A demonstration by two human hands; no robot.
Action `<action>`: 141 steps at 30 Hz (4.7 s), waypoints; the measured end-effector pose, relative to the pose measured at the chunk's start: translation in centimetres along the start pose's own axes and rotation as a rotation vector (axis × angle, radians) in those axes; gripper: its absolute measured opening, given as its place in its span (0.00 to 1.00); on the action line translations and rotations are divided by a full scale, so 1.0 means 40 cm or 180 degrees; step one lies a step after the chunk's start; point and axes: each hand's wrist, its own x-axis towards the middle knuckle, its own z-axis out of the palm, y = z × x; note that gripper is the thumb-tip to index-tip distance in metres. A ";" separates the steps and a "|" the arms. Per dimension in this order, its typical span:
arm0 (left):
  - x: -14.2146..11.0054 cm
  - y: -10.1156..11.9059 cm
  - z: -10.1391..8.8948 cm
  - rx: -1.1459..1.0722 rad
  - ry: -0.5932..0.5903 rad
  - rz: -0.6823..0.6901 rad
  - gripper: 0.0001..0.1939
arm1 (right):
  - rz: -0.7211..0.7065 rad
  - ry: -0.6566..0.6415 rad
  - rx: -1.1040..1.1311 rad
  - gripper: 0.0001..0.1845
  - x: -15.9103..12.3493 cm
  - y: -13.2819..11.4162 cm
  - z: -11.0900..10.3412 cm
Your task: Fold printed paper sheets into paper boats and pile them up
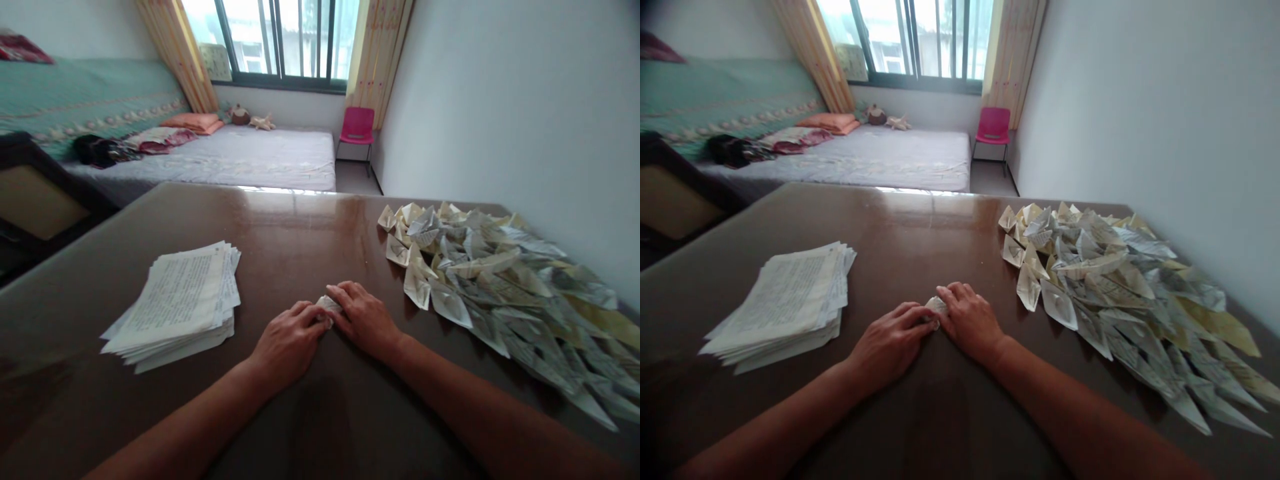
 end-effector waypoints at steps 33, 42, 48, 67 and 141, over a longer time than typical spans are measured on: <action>0.021 -0.055 -0.004 -0.2087 0.0954 -0.0567 0.05 | -0.0351 0.0153 0.1332 0.10 -0.004 0.012 -0.018; 0.016 -0.061 0.001 -0.1841 0.1144 -0.0554 0.03 | -0.0145 0.0356 0.1760 0.05 0.001 0.013 -0.021; 0.022 -0.058 -0.007 -0.2746 0.1538 -0.1191 0.06 | 0.0666 0.0484 0.2833 0.05 0.006 0.019 -0.011; 0.010 -0.104 -0.005 -0.2204 0.0894 -0.0306 0.11 | 0.0486 0.0657 0.3185 0.05 0.007 0.035 -0.011; 0.017 -0.075 0.008 -0.2098 0.0455 -0.1466 0.13 | 0.0897 -0.0387 0.3412 0.17 0.011 0.092 0.004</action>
